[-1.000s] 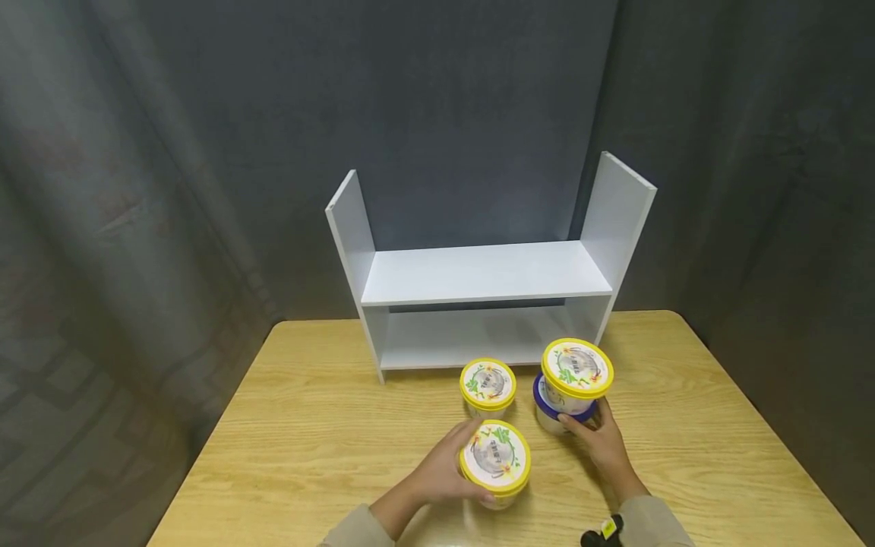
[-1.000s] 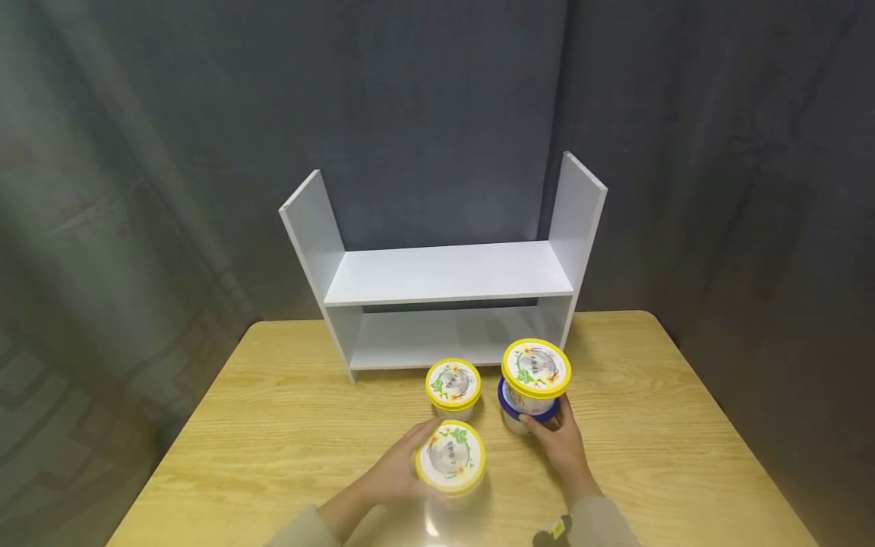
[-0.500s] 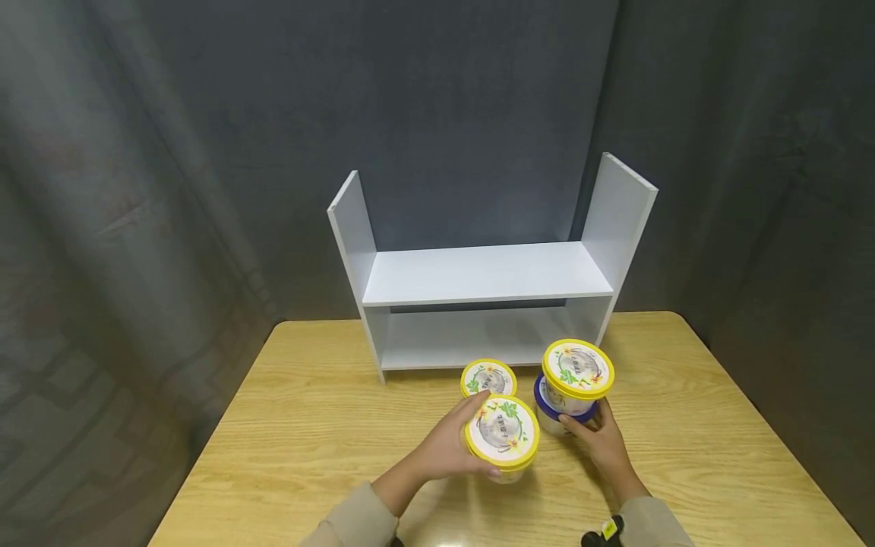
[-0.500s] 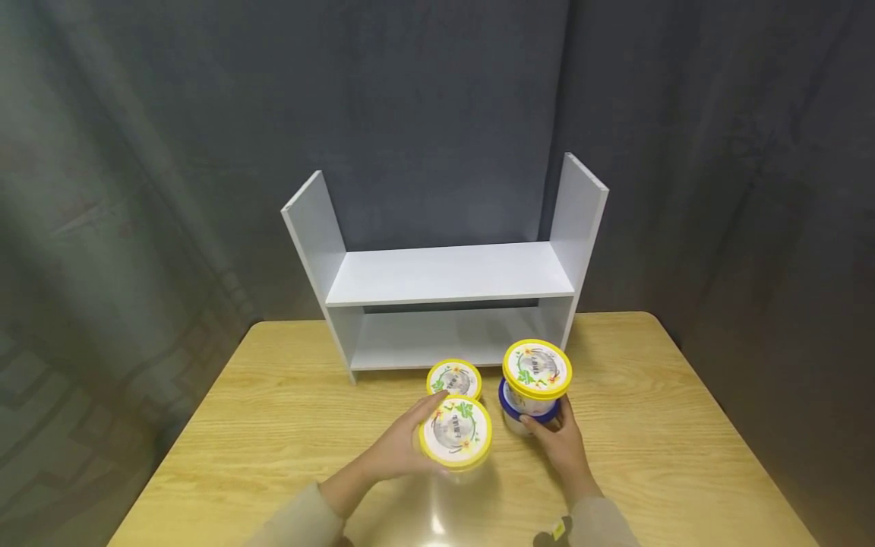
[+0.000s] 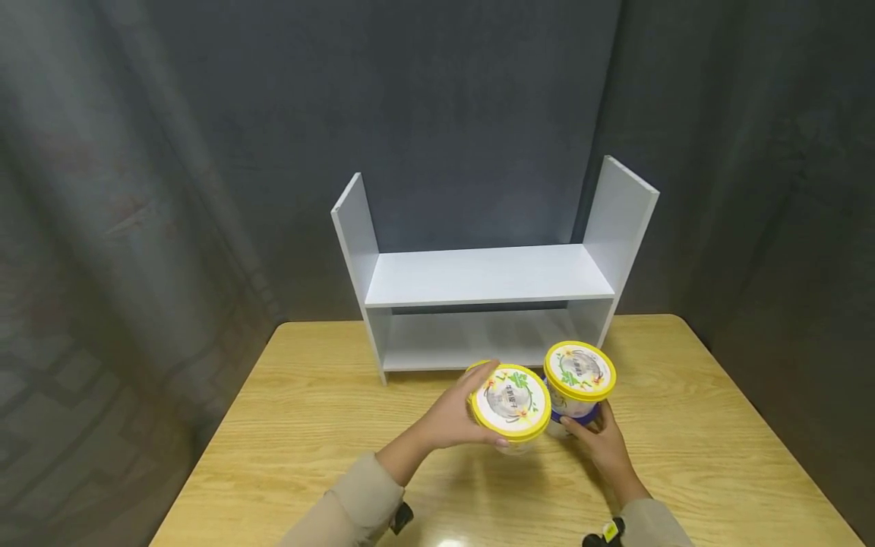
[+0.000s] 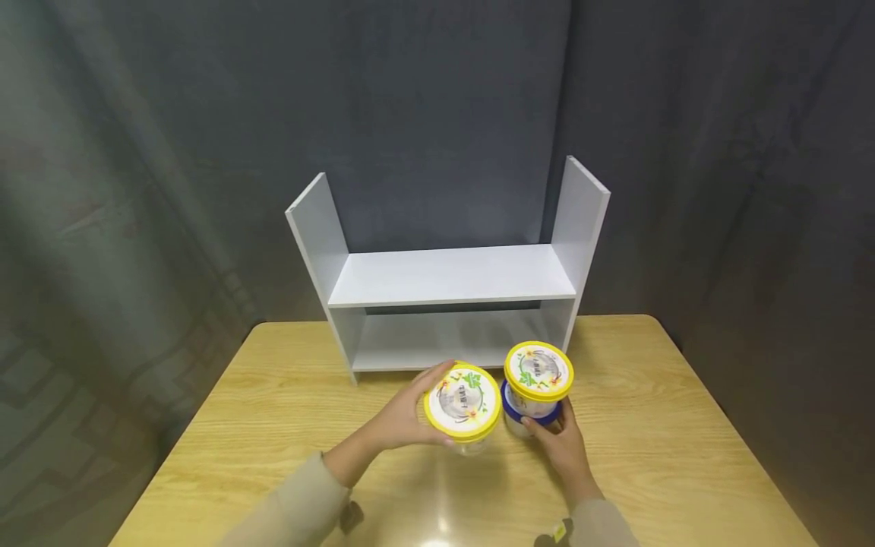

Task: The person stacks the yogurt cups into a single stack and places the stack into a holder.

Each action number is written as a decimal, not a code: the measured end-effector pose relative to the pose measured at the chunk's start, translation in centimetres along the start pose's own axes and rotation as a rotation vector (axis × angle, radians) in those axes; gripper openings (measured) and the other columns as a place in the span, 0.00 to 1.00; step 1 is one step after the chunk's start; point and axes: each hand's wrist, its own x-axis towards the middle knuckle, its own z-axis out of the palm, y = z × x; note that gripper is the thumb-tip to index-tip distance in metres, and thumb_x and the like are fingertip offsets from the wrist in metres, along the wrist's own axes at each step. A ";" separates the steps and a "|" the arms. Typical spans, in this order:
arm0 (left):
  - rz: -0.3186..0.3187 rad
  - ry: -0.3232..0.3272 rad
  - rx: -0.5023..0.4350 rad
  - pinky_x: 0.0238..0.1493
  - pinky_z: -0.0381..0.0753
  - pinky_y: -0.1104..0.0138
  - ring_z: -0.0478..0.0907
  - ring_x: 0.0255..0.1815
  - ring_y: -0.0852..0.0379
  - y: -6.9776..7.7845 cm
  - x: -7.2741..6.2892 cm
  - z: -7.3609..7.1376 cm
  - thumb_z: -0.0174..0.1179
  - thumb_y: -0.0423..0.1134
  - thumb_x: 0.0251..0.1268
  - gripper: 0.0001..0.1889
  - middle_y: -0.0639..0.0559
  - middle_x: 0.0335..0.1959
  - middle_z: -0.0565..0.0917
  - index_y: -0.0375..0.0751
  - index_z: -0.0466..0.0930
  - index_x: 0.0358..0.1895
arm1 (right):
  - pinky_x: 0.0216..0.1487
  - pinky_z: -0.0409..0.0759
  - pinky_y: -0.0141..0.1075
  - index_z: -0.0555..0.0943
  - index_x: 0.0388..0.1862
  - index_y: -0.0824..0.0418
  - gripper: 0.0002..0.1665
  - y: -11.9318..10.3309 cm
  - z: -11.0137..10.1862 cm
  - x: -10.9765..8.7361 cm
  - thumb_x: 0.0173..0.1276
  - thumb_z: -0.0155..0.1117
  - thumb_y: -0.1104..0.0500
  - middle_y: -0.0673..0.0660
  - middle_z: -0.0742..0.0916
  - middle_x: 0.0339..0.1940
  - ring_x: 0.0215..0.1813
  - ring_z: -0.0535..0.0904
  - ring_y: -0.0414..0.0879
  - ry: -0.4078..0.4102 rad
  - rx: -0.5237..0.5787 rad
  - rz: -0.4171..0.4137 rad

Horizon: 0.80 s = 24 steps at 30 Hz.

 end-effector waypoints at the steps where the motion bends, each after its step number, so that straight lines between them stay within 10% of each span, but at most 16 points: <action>1: -0.002 0.005 0.003 0.58 0.55 0.50 0.49 0.64 0.53 0.2 0.2 -0.1 0.73 0.43 0.30 0.53 0.52 0.65 0.54 0.51 0.49 0.66 | 0.57 0.59 0.50 0.37 0.68 0.49 0.55 0.5 -0.1 0.2 0.54 0.64 0.54 0.68 0.56 0.64 0.63 0.51 0.62 0.002 -0.004 -0.010; 15: -0.002 0.048 0.005 0.58 0.54 0.51 0.53 0.62 0.55 2.5 4.1 -1.2 0.73 0.41 0.31 0.53 0.55 0.64 0.54 0.54 0.49 0.66 | 0.57 0.57 0.51 0.36 0.68 0.56 0.54 -0.7 0.0 -0.1 0.55 0.62 0.58 0.69 0.56 0.64 0.63 0.51 0.62 -0.013 0.000 -0.009; 24: -0.074 0.070 0.029 0.58 0.53 0.49 0.49 0.64 0.57 3.7 6.6 -0.7 0.72 0.46 0.32 0.52 0.59 0.65 0.52 0.62 0.49 0.65 | 0.50 0.65 0.28 0.39 0.68 0.55 0.51 -0.8 -0.1 0.0 0.56 0.62 0.59 0.68 0.57 0.63 0.62 0.52 0.62 -0.018 0.014 -0.034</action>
